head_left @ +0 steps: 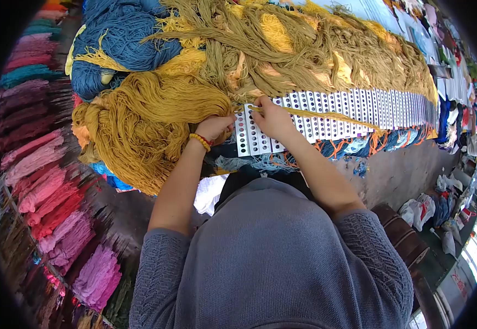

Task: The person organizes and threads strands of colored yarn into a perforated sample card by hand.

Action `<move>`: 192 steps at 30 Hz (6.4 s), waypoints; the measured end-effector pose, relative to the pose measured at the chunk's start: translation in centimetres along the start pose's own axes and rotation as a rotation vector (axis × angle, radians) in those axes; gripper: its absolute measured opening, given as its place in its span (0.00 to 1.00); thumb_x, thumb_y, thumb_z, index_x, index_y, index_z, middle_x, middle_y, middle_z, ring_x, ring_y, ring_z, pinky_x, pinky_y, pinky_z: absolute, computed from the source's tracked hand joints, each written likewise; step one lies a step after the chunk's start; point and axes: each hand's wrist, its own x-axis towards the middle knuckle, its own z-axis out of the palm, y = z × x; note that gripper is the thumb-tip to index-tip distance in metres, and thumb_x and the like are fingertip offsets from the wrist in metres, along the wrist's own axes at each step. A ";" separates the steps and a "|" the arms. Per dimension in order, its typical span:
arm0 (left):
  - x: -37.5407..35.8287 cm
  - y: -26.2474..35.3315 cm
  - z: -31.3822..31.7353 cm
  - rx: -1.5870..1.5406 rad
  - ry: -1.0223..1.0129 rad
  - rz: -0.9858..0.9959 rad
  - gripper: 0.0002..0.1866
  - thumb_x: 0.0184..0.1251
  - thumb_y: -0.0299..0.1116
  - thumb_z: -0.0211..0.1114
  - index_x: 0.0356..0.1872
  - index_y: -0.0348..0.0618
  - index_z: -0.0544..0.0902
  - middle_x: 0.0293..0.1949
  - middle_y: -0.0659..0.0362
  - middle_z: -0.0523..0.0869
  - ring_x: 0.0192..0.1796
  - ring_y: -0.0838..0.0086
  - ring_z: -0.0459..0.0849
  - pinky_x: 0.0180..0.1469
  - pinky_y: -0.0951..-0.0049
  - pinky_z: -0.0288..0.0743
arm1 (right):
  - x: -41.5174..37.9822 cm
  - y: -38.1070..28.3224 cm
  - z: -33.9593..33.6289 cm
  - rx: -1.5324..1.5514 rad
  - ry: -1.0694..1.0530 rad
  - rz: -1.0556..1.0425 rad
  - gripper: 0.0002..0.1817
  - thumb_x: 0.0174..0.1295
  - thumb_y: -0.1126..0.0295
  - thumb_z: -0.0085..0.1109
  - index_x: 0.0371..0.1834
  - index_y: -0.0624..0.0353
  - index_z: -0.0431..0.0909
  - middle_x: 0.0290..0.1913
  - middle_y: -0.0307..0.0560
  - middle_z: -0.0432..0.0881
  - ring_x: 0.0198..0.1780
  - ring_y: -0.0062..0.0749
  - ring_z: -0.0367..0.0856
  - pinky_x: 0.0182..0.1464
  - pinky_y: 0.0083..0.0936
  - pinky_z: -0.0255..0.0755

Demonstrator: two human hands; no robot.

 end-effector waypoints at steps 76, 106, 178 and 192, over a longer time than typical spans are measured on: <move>-16.1 13.9 5.5 -0.614 -0.006 0.602 0.15 0.61 0.22 0.52 0.50 0.35 0.71 0.39 0.56 0.80 0.39 0.73 0.79 0.41 0.75 0.74 | -11.4 -8.6 -8.4 0.991 0.067 -0.320 0.07 0.58 0.72 0.52 0.35 0.65 0.74 0.25 0.37 0.76 0.24 0.14 0.73 0.27 0.11 0.68; -20.0 16.4 9.8 -0.868 0.117 0.575 0.13 0.61 0.29 0.53 0.43 0.32 0.75 0.38 0.56 0.80 0.42 0.75 0.78 0.46 0.76 0.70 | -11.5 -7.4 -13.4 1.142 -0.324 -0.406 0.10 0.58 0.73 0.51 0.43 0.61 0.71 0.29 0.35 0.75 0.19 0.10 0.63 0.18 0.09 0.54; -16.4 16.5 17.2 -0.641 0.368 0.674 0.13 0.58 0.22 0.54 0.45 0.32 0.74 0.38 0.57 0.81 0.39 0.74 0.79 0.43 0.76 0.72 | -11.2 -0.4 -16.2 1.191 -0.334 -0.109 0.07 0.57 0.69 0.52 0.26 0.60 0.72 0.21 0.35 0.71 0.21 0.18 0.66 0.23 0.16 0.59; -16.5 16.5 17.4 -0.856 0.024 0.594 0.23 0.69 0.40 0.38 0.53 0.30 0.66 0.46 0.51 0.76 0.46 0.70 0.76 0.50 0.70 0.69 | -11.4 -0.7 -16.7 0.755 -0.298 -0.472 0.05 0.55 0.73 0.56 0.30 0.62 0.75 0.20 0.28 0.69 0.19 0.07 0.57 0.20 0.09 0.50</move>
